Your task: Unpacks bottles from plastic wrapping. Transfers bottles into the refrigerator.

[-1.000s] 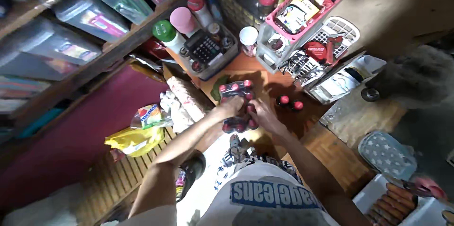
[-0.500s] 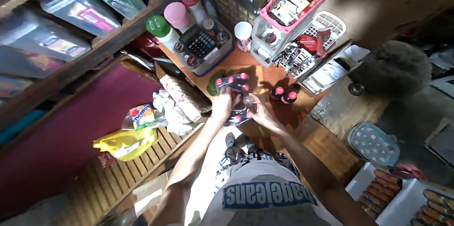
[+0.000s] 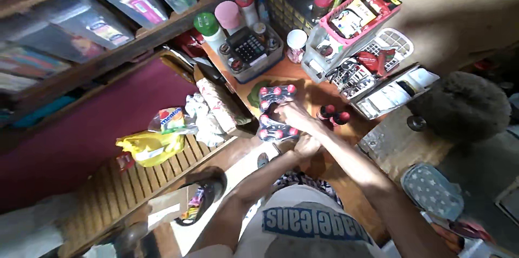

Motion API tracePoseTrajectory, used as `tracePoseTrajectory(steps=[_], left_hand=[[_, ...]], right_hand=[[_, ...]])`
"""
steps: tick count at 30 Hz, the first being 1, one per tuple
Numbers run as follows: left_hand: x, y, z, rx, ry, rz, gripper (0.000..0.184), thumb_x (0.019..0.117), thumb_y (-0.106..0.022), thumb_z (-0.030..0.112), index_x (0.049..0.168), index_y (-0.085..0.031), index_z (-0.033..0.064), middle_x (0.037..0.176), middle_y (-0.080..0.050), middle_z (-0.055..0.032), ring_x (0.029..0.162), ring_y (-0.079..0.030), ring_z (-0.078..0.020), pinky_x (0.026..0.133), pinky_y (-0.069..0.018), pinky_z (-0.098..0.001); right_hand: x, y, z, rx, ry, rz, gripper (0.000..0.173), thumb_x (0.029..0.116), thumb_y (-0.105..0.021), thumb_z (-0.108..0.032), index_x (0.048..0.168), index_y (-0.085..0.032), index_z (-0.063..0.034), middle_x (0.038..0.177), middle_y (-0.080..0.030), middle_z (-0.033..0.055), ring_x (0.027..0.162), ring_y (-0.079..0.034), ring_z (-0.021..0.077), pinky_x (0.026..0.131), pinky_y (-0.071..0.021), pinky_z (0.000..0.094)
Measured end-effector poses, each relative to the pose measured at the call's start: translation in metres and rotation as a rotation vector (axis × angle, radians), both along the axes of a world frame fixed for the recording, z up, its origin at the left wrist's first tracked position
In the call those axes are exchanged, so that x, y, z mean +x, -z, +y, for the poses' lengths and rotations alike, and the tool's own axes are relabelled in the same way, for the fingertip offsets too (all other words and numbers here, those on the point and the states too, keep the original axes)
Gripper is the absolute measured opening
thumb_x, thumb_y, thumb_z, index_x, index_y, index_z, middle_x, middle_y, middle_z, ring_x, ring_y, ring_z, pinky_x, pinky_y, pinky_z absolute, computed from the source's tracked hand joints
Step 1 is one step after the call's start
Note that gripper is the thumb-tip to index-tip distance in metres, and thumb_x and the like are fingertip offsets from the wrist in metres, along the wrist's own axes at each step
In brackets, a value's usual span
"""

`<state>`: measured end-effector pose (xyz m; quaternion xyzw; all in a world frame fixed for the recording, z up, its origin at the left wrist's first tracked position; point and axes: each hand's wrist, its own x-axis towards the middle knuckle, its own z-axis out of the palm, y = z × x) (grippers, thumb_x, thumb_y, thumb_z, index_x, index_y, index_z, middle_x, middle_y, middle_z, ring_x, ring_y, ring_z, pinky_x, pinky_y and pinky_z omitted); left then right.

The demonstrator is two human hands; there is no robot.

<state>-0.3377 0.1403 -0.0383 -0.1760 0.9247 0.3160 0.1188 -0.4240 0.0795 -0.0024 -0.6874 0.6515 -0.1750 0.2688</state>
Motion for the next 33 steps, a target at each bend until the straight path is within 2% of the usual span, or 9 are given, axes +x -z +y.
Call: tracePoseTrajectory(steps=[3,6,9,13,21,24,27,31,33], left_hand=[[0.018,-0.017,-0.004,-0.02,-0.035,-0.035,0.031,0.1036,-0.052,0.009,0.128,-0.064,-0.0051,0.13,-0.065,-0.0263,0.125,-0.06,-0.0419,0.106,-0.0454,-0.0553],[0.062,-0.021,-0.028,-0.127,-0.336,0.051,0.026,0.1008,-0.056,0.015,0.117,-0.073,0.0045,0.124,-0.071,-0.0164,0.122,-0.064,-0.0334,0.104,-0.051,-0.0507],[0.101,0.001,-0.068,-0.178,-0.727,0.252,0.035,0.1006,-0.059,0.029,0.119,-0.072,0.0018,0.12,-0.071,-0.0184,0.117,-0.066,-0.033,0.103,-0.0521,-0.048],[0.105,0.035,-0.099,-0.055,-0.851,0.281,0.077,0.0963,-0.065,0.047,0.152,-0.042,0.0,0.143,-0.053,-0.0292,0.129,-0.054,-0.0456,0.107,-0.0453,-0.0565],[0.101,0.048,-0.108,-0.055,-0.921,0.242,0.065,0.0994,-0.067,0.031,0.151,-0.043,0.0003,0.138,-0.058,-0.0257,0.125,-0.06,-0.0399,0.106,-0.048,-0.0543],[0.097,0.039,-0.104,-0.236,-0.869,0.371,0.055,0.0952,-0.071,0.028,0.137,-0.057,-0.0047,0.131,-0.059,-0.0316,0.123,-0.056,-0.049,0.106,-0.0448,-0.0581],[0.081,0.027,-0.105,-0.209,-0.675,0.327,0.029,0.1007,-0.06,0.017,0.122,-0.069,-0.0015,0.125,-0.066,-0.0229,0.122,-0.061,-0.0394,0.106,-0.0489,-0.0516],[0.03,0.015,-0.115,-0.156,-0.588,0.025,0.044,0.1023,-0.058,0.018,0.145,-0.055,0.0069,0.139,-0.06,-0.021,0.12,-0.063,-0.041,0.099,-0.0512,-0.0604],[0.014,0.02,-0.118,-0.17,-0.622,0.006,0.046,0.1022,-0.058,0.021,0.147,-0.053,0.0101,0.138,-0.06,-0.0222,0.117,-0.064,-0.0432,0.095,-0.0525,-0.0626]], right_hand=[[0.024,0.027,-0.031,0.367,0.077,0.048,0.037,0.1018,-0.058,-0.014,0.135,-0.057,0.0021,0.128,-0.062,0.0278,0.119,-0.061,0.0453,0.098,-0.0496,0.0627],[0.033,0.056,-0.042,0.277,0.268,-0.029,0.06,0.0999,-0.064,-0.04,0.153,-0.047,-0.0159,0.133,-0.064,0.0227,0.12,-0.062,0.0433,0.098,-0.05,0.0627],[0.039,0.072,-0.04,0.132,0.331,-0.062,0.055,0.099,-0.064,-0.045,0.148,-0.055,-0.0198,0.133,-0.064,0.0196,0.121,-0.062,0.0403,0.097,-0.0508,0.0602],[0.048,0.06,-0.039,0.167,0.406,-0.148,0.043,0.101,-0.063,-0.029,0.138,-0.061,-0.0074,0.131,-0.064,0.0233,0.122,-0.061,0.0424,0.099,-0.0495,0.0611],[0.01,0.036,-0.003,0.053,0.201,-0.062,0.046,0.1058,-0.056,-0.031,0.139,-0.056,-0.0001,0.13,-0.064,0.0233,0.119,-0.064,0.0383,0.103,-0.0502,0.0533],[-0.005,0.002,0.029,-0.209,0.375,-0.246,0.042,0.0977,-0.069,-0.027,0.128,-0.065,0.0026,0.118,-0.07,0.0213,0.108,-0.07,0.0323,0.097,-0.0558,0.0484],[-0.033,-0.039,0.062,-0.312,0.564,-0.354,0.039,0.0955,-0.073,-0.021,0.127,-0.066,0.0021,0.11,-0.072,0.0221,0.096,-0.073,0.0304,0.085,-0.0604,0.0483],[-0.071,-0.042,0.074,-0.242,0.653,-0.164,0.041,0.0982,-0.069,-0.03,0.133,-0.061,-0.0094,0.115,-0.07,0.0194,0.096,-0.071,0.0341,0.082,-0.0587,0.054],[-0.087,-0.025,0.053,-0.181,0.649,-0.071,0.038,0.0966,-0.07,-0.027,0.125,-0.064,-0.0029,0.11,-0.069,0.0237,0.096,-0.07,0.0403,0.082,-0.0558,0.0601]])
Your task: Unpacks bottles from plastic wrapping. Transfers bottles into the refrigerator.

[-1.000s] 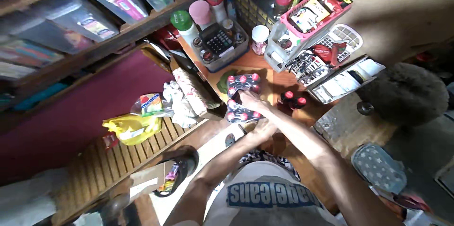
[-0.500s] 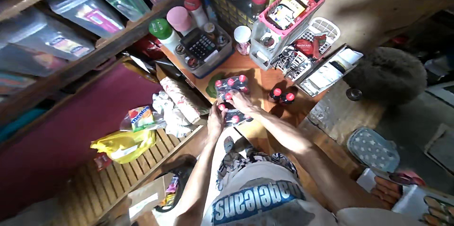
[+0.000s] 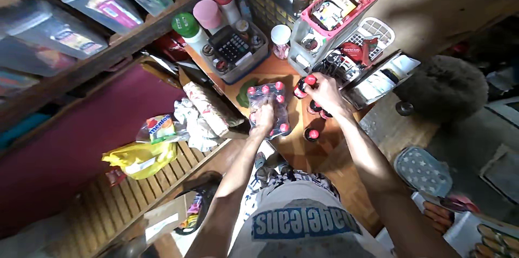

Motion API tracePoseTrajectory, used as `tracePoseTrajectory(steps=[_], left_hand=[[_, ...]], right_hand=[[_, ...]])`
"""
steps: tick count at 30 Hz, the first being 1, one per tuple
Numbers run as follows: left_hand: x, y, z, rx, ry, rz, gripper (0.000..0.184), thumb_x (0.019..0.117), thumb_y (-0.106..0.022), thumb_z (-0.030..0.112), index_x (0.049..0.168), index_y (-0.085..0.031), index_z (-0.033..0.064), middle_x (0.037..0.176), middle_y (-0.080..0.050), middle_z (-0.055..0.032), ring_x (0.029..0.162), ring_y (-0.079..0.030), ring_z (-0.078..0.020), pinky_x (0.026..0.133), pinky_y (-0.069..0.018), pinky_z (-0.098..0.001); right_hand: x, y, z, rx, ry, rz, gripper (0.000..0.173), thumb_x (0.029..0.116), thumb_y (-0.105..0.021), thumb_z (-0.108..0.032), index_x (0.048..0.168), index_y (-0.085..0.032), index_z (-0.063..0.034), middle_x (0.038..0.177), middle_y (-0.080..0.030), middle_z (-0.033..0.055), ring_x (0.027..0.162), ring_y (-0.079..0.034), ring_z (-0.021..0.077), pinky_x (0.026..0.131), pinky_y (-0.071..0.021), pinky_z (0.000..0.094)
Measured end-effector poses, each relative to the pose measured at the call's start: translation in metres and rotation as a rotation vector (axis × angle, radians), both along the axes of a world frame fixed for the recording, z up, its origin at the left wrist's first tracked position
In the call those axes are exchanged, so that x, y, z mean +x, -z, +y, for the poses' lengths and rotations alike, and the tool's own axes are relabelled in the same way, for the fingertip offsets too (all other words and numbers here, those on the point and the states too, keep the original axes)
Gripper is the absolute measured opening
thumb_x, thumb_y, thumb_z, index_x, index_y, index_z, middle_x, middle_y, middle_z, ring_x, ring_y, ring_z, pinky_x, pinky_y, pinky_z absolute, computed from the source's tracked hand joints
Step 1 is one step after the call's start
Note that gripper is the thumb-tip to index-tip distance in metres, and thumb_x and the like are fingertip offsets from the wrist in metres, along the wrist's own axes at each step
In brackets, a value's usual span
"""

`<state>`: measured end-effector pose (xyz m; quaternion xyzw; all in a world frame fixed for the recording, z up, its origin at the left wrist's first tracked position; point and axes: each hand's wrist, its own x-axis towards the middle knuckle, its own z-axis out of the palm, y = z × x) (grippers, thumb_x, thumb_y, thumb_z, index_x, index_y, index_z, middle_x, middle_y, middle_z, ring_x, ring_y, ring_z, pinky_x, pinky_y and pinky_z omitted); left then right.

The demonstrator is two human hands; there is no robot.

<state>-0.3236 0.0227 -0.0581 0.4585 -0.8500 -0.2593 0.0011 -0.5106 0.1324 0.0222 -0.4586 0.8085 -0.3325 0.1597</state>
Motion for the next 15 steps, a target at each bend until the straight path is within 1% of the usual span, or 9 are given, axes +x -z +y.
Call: tracePoseTrajectory(steps=[2,3,5,6,8,10,11,13,15], left_hand=[[-0.005,0.013,-0.004,0.043,-0.03,0.101,0.049,0.1014,-0.062,0.023,0.148,-0.052,0.0116,0.138,-0.06,-0.0227,0.119,-0.063,-0.0428,0.098,-0.0511,-0.0615],[-0.005,0.021,-0.007,0.099,-0.049,0.204,0.048,0.1007,-0.065,0.025,0.145,-0.055,0.0094,0.135,-0.062,-0.0227,0.119,-0.063,-0.0408,0.101,-0.05,-0.0598],[-0.003,0.034,-0.012,0.233,-0.092,0.403,0.048,0.0977,-0.071,0.026,0.14,-0.06,0.0071,0.122,-0.069,-0.0211,0.107,-0.069,-0.0339,0.097,-0.0536,-0.0537],[-0.003,0.035,-0.014,0.253,-0.091,0.424,0.045,0.0969,-0.072,0.026,0.137,-0.062,0.0068,0.116,-0.071,-0.0209,0.101,-0.07,-0.0331,0.094,-0.0546,-0.0536],[-0.003,0.022,-0.016,0.178,-0.055,0.243,0.044,0.0974,-0.071,0.029,0.134,-0.062,0.0076,0.112,-0.071,-0.0224,0.103,-0.069,-0.0387,0.093,-0.0531,-0.0601],[-0.004,0.002,-0.015,0.059,-0.018,-0.036,0.047,0.0977,-0.066,0.037,0.136,-0.059,0.0097,0.114,-0.07,-0.0237,0.105,-0.068,-0.0446,0.088,-0.0522,-0.066],[-0.001,-0.005,-0.014,0.034,-0.002,-0.112,0.048,0.0976,-0.065,0.039,0.135,-0.06,0.0093,0.115,-0.07,-0.0243,0.106,-0.068,-0.0461,0.088,-0.0521,-0.0672],[0.008,-0.022,-0.015,0.025,0.032,-0.149,0.044,0.0969,-0.067,0.034,0.13,-0.063,0.0046,0.119,-0.068,-0.0253,0.106,-0.067,-0.0466,0.089,-0.0521,-0.0663],[0.022,-0.039,-0.013,0.003,0.05,-0.125,0.042,0.0972,-0.068,0.032,0.128,-0.064,0.003,0.122,-0.067,-0.024,0.105,-0.068,-0.0445,0.09,-0.0531,-0.0647]], right_hand=[[-0.011,0.014,-0.023,0.175,-0.044,0.038,0.036,0.0958,-0.069,-0.026,0.119,-0.065,0.0014,0.108,-0.069,0.0267,0.101,-0.068,0.0449,0.085,-0.0531,0.0643],[-0.015,0.019,-0.036,0.3,-0.075,0.029,0.037,0.097,-0.067,-0.026,0.119,-0.064,0.0028,0.112,-0.068,0.0271,0.107,-0.067,0.0452,0.089,-0.0515,0.0639],[-0.019,0.034,-0.051,0.451,-0.124,-0.016,0.036,0.0976,-0.066,-0.024,0.12,-0.065,0.0043,0.118,-0.067,0.028,0.113,-0.065,0.0457,0.094,-0.0498,0.0635],[-0.021,0.041,-0.055,0.491,-0.143,-0.032,0.035,0.0974,-0.066,-0.022,0.121,-0.064,0.0039,0.12,-0.067,0.0279,0.114,-0.064,0.0457,0.095,-0.0494,0.0635],[-0.025,0.05,-0.06,0.526,-0.159,-0.035,0.036,0.0979,-0.066,-0.021,0.125,-0.063,0.0026,0.123,-0.065,0.0278,0.117,-0.063,0.0457,0.096,-0.049,0.0635],[-0.031,0.051,-0.065,0.557,-0.193,-0.015,0.039,0.0991,-0.065,-0.024,0.129,-0.062,0.0018,0.127,-0.064,0.0278,0.119,-0.062,0.0463,0.098,-0.0482,0.0642],[-0.035,0.052,-0.065,0.572,-0.225,-0.009,0.042,0.099,-0.066,-0.025,0.132,-0.06,0.0005,0.129,-0.063,0.0278,0.121,-0.061,0.0465,0.099,-0.0475,0.0645],[-0.046,0.053,-0.064,0.546,-0.294,-0.001,0.052,0.098,-0.069,-0.025,0.143,-0.054,-0.0029,0.134,-0.061,0.0272,0.125,-0.058,0.0462,0.102,-0.0455,0.0647],[-0.054,0.051,-0.054,0.451,-0.316,-0.007,0.055,0.0981,-0.068,-0.023,0.148,-0.051,-0.0061,0.137,-0.06,0.0245,0.128,-0.057,0.0429,0.107,-0.044,0.0615]])
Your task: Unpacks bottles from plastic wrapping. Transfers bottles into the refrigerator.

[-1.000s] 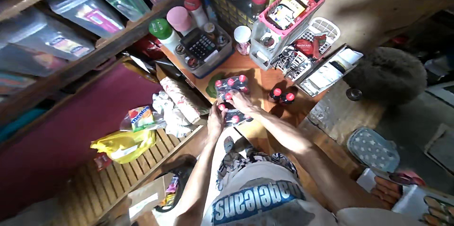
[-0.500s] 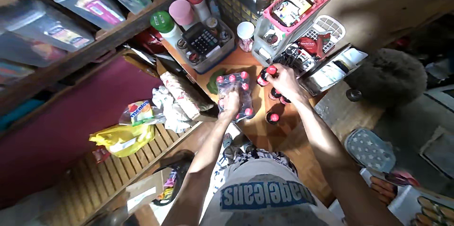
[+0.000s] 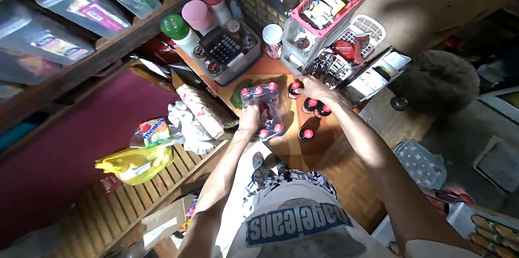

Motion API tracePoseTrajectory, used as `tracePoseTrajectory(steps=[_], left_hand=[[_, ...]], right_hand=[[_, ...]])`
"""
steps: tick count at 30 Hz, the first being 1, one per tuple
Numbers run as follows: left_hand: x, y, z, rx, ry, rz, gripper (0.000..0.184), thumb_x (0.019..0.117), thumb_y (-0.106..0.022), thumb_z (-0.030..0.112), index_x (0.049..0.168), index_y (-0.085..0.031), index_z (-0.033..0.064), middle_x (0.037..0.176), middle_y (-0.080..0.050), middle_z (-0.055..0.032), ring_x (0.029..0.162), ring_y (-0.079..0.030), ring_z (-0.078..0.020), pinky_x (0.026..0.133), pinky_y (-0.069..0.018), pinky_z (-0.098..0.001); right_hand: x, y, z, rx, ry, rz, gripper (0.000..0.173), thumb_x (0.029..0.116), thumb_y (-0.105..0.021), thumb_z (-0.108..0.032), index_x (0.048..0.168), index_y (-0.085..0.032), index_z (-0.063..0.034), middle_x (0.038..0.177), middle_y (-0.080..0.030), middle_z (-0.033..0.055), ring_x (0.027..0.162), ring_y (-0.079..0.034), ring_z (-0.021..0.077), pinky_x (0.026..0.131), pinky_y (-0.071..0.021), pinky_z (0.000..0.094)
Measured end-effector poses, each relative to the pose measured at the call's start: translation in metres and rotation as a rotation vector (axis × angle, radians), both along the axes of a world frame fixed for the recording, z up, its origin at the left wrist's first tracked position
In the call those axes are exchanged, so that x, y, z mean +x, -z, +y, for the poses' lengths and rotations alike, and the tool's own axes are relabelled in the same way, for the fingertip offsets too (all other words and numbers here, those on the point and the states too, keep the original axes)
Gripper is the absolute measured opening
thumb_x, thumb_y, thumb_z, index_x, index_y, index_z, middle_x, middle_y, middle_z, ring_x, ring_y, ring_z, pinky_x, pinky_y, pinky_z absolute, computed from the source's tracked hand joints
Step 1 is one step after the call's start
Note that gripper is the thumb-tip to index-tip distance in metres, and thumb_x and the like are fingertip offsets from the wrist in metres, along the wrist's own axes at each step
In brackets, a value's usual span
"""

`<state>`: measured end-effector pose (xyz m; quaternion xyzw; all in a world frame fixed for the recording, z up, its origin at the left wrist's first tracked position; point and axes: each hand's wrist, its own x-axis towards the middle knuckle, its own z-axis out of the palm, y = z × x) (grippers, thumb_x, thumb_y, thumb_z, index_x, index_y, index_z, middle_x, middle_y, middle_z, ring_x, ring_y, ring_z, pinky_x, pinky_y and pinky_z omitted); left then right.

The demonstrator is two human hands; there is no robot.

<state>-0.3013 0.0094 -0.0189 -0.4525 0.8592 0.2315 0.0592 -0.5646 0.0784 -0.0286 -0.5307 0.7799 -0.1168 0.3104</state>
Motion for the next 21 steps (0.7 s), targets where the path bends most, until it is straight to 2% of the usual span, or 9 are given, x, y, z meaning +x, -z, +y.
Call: tracePoseTrajectory(steps=[4,7,9,11,13,15,18,19,21], left_hand=[[0.029,-0.051,0.022,-0.268,-0.025,0.259,0.037,0.0928,-0.074,0.031,0.114,-0.07,0.0005,0.11,-0.07,-0.0223,0.088,-0.072,-0.0408,0.075,-0.057,-0.0607],[0.023,-0.069,0.046,-0.399,0.043,0.463,0.037,0.0878,-0.075,0.033,0.107,-0.073,0.0013,0.1,-0.071,-0.0181,0.082,-0.073,-0.0327,0.069,-0.0602,-0.0503],[-0.001,-0.062,0.062,-0.254,0.112,0.447,0.038,0.0907,-0.074,0.033,0.112,-0.072,0.002,0.108,-0.072,-0.0175,0.093,-0.073,-0.0314,0.08,-0.0611,-0.0495],[-0.037,-0.039,0.071,-0.073,0.203,0.312,0.038,0.0946,-0.07,0.032,0.117,-0.071,0.0018,0.114,-0.071,-0.0193,0.1,-0.072,-0.0348,0.087,-0.0582,-0.0527],[-0.069,-0.015,0.078,0.087,0.292,0.152,0.036,0.0988,-0.064,0.027,0.119,-0.068,-0.0021,0.119,-0.068,-0.024,0.109,-0.068,-0.0408,0.093,-0.0538,-0.0574],[-0.083,0.003,0.08,0.188,0.362,0.053,0.039,0.1038,-0.057,0.026,0.124,-0.064,-0.0063,0.124,-0.066,-0.0283,0.119,-0.063,-0.0445,0.101,-0.0481,-0.059],[-0.062,-0.004,0.077,0.187,0.315,0.115,0.044,0.1064,-0.053,0.034,0.121,-0.066,-0.006,0.12,-0.068,-0.0281,0.118,-0.064,-0.044,0.102,-0.0487,-0.0578],[-0.046,-0.011,0.073,0.142,0.247,0.163,0.041,0.106,-0.054,0.032,0.119,-0.068,-0.0042,0.119,-0.069,-0.0262,0.117,-0.065,-0.0425,0.101,-0.05,-0.0568],[-0.01,-0.01,0.056,0.024,0.101,0.228,0.029,0.1035,-0.056,0.017,0.124,-0.071,0.0028,0.127,-0.068,-0.019,0.122,-0.063,-0.0369,0.104,-0.0508,-0.0526]], right_hand=[[-0.006,-0.027,0.033,-0.203,0.093,-0.026,0.045,0.1012,-0.063,-0.016,0.143,-0.056,-0.0023,0.14,-0.059,0.0247,0.131,-0.056,0.0411,0.111,-0.042,0.0581],[0.002,-0.035,0.05,-0.389,0.096,0.007,0.035,0.1005,-0.064,-0.013,0.133,-0.063,-0.0019,0.132,-0.063,0.0247,0.121,-0.062,0.0426,0.104,-0.0479,0.0584],[0.019,-0.05,0.049,-0.464,0.072,-0.004,0.029,0.1002,-0.064,-0.012,0.127,-0.068,-0.0029,0.127,-0.066,0.0233,0.117,-0.064,0.0417,0.102,-0.0494,0.0585],[0.043,-0.063,0.046,-0.507,0.021,0.012,0.021,0.0995,-0.066,-0.013,0.118,-0.071,-0.0062,0.121,-0.068,0.0185,0.111,-0.066,0.0368,0.098,-0.0525,0.054],[0.066,-0.064,0.034,-0.571,-0.076,0.023,0.014,0.0945,-0.071,-0.009,0.107,-0.074,-0.0065,0.114,-0.07,0.0146,0.108,-0.066,0.0332,0.097,-0.0529,0.0504],[0.083,-0.057,0.018,-0.556,-0.159,0.032,0.016,0.0892,-0.076,-0.009,0.104,-0.074,-0.0057,0.116,-0.069,0.015,0.111,-0.065,0.0347,0.098,-0.0522,0.0522],[0.095,-0.047,0.003,-0.459,-0.171,0.004,0.026,0.0848,-0.082,-0.011,0.109,-0.073,-0.0053,0.126,-0.064,0.0181,0.119,-0.06,0.0385,0.099,-0.0511,0.0547],[0.094,-0.043,0.001,-0.44,-0.162,-0.004,0.027,0.083,-0.083,-0.011,0.107,-0.073,-0.0047,0.125,-0.064,0.0191,0.118,-0.06,0.0398,0.098,-0.0515,0.0557],[0.088,-0.035,0.001,-0.388,-0.165,-0.025,0.023,0.0847,-0.083,-0.013,0.104,-0.073,-0.0042,0.122,-0.064,0.02,0.116,-0.06,0.041,0.096,-0.0517,0.0568]])
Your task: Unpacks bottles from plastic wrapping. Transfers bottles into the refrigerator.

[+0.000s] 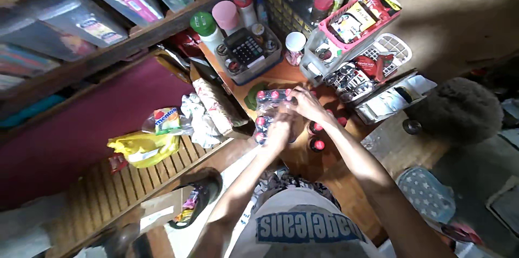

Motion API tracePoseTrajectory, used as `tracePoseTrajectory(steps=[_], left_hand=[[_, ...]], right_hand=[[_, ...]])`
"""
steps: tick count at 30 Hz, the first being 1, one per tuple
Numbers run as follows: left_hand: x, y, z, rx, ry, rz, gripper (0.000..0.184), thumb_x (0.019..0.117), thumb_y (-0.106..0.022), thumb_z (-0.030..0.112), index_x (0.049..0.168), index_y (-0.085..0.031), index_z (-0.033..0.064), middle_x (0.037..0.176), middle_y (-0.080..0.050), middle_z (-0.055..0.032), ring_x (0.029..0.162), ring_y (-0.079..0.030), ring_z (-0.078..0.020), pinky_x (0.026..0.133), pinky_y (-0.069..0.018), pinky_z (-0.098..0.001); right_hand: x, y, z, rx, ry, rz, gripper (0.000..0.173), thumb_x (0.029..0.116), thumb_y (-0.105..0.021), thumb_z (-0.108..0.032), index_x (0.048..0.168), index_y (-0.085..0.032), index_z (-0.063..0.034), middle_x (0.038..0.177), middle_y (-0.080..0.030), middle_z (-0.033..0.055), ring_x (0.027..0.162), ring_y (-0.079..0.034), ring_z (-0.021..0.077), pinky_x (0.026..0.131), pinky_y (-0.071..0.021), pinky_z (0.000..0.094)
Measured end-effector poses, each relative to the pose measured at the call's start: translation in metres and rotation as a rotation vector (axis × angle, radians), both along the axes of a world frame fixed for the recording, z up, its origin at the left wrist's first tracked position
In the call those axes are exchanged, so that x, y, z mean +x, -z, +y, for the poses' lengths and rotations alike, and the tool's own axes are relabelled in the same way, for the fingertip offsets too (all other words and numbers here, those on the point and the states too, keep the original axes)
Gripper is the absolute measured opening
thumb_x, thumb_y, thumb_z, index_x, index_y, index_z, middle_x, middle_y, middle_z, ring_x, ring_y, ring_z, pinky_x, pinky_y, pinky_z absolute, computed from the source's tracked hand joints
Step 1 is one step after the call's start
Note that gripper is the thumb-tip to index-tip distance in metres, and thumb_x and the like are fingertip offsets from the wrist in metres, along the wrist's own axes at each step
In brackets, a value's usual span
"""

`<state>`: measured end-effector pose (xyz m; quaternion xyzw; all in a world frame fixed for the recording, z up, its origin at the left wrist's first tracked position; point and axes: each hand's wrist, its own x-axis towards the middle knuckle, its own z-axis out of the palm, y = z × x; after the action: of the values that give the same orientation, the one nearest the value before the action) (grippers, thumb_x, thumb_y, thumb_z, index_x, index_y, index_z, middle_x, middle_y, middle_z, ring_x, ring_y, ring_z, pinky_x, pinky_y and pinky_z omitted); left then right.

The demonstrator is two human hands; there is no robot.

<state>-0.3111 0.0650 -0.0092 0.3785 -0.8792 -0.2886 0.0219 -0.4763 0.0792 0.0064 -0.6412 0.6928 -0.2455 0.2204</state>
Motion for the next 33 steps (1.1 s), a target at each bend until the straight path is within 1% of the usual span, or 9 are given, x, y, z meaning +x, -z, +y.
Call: tracePoseTrajectory(steps=[5,10,13,17,19,21,23,27,33], left_hand=[[0.035,0.015,-0.055,-0.083,-0.119,-0.048,0.03,0.1006,-0.056,0.005,0.126,-0.07,0.0064,0.127,-0.069,-0.0172,0.124,-0.061,-0.0386,0.104,-0.0489,-0.0562],[0.021,0.019,-0.071,0.054,0.123,-0.346,0.03,0.104,-0.057,0.028,0.126,-0.07,0.0119,0.129,-0.068,-0.0159,0.133,-0.053,-0.0387,0.114,-0.0373,-0.0578],[0.03,0.005,-0.074,0.026,0.184,-0.38,0.024,0.1012,-0.062,0.025,0.117,-0.075,0.0138,0.12,-0.072,-0.0137,0.127,-0.057,-0.0369,0.111,-0.0396,-0.0564],[0.049,-0.017,-0.087,0.118,0.355,-0.34,0.035,0.0886,-0.08,0.035,0.117,-0.075,0.0154,0.122,-0.069,-0.0124,0.127,-0.055,-0.0369,0.11,-0.0391,-0.0587],[0.057,-0.007,-0.082,0.114,0.398,-0.387,0.06,0.0737,-0.091,0.04,0.127,-0.071,0.0186,0.136,-0.062,-0.0133,0.135,-0.047,-0.0397,0.111,-0.0365,-0.0616],[0.058,0.013,-0.069,0.016,0.413,-0.437,0.062,0.0793,-0.086,0.035,0.133,-0.065,0.0147,0.145,-0.054,-0.017,0.141,-0.039,-0.0432,0.112,-0.0354,-0.0619],[0.061,0.034,-0.061,-0.118,0.362,-0.325,0.04,0.0915,-0.073,0.024,0.128,-0.067,0.0077,0.139,-0.058,-0.0204,0.137,-0.045,-0.0452,0.109,-0.0396,-0.0603],[0.074,0.058,-0.048,-0.259,0.195,-0.098,0.025,0.0966,-0.062,0.01,0.119,-0.07,0.0018,0.123,-0.065,-0.024,0.121,-0.058,-0.0452,0.1,-0.0469,-0.058],[0.089,0.036,-0.063,0.285,0.244,-0.05,0.046,0.0898,-0.072,0.026,0.129,-0.065,0.0035,0.135,-0.062,-0.0195,0.131,-0.054,-0.0347,0.114,-0.0381,-0.0558]], right_hand=[[0.02,0.027,-0.01,0.014,-0.095,0.11,0.01,0.0935,-0.07,-0.009,0.099,-0.077,-0.0045,0.111,-0.071,0.0149,0.113,-0.063,0.0364,0.101,-0.0483,0.0544],[0.043,0.029,-0.02,0.209,0.04,0.276,0.019,0.092,-0.074,-0.019,0.108,-0.078,-0.0093,0.141,-0.054,0.0202,0.134,-0.045,0.0418,0.109,-0.0396,0.0573],[0.044,0.026,-0.008,0.241,-0.077,0.24,0.014,0.0931,-0.072,-0.018,0.104,-0.079,-0.0118,0.137,-0.056,0.017,0.13,-0.047,0.0395,0.106,-0.0404,0.0571],[0.06,0.034,0.012,0.435,-0.367,0.093,0.061,0.0867,-0.075,-0.052,0.126,-0.068,-0.0057,0.132,-0.063,0.0177,0.131,-0.051,0.0384,0.114,-0.0307,0.0621],[0.071,0.05,0.02,0.489,-0.333,0.073,0.063,0.0897,-0.075,-0.041,0.135,-0.059,0.0009,0.135,-0.061,0.0234,0.136,-0.046,0.042,0.119,-0.0215,0.0629],[0.077,0.067,0.026,0.434,-0.196,0.038,0.052,0.0926,-0.069,-0.038,0.129,-0.063,-0.0006,0.126,-0.067,0.021,0.13,-0.054,0.0384,0.119,-0.0283,0.0569],[0.079,0.067,0.025,0.393,-0.064,-0.038,0.048,0.0952,-0.066,-0.034,0.13,-0.062,-0.0015,0.121,-0.069,0.0209,0.124,-0.06,0.0367,0.114,-0.0384,0.0535],[0.098,0.071,0.022,0.292,0.115,-0.06,0.047,0.0991,-0.06,-0.02,0.145,-0.055,-0.0094,0.112,-0.072,0.0221,0.111,-0.067,0.0403,0.1,-0.0496,0.0569],[0.073,0.045,0.022,0.437,-0.096,-0.283,0.056,0.1,-0.06,-0.032,0.149,-0.048,-0.008,0.121,-0.068,0.023,0.114,-0.065,0.0372,0.101,-0.0488,0.0555]])
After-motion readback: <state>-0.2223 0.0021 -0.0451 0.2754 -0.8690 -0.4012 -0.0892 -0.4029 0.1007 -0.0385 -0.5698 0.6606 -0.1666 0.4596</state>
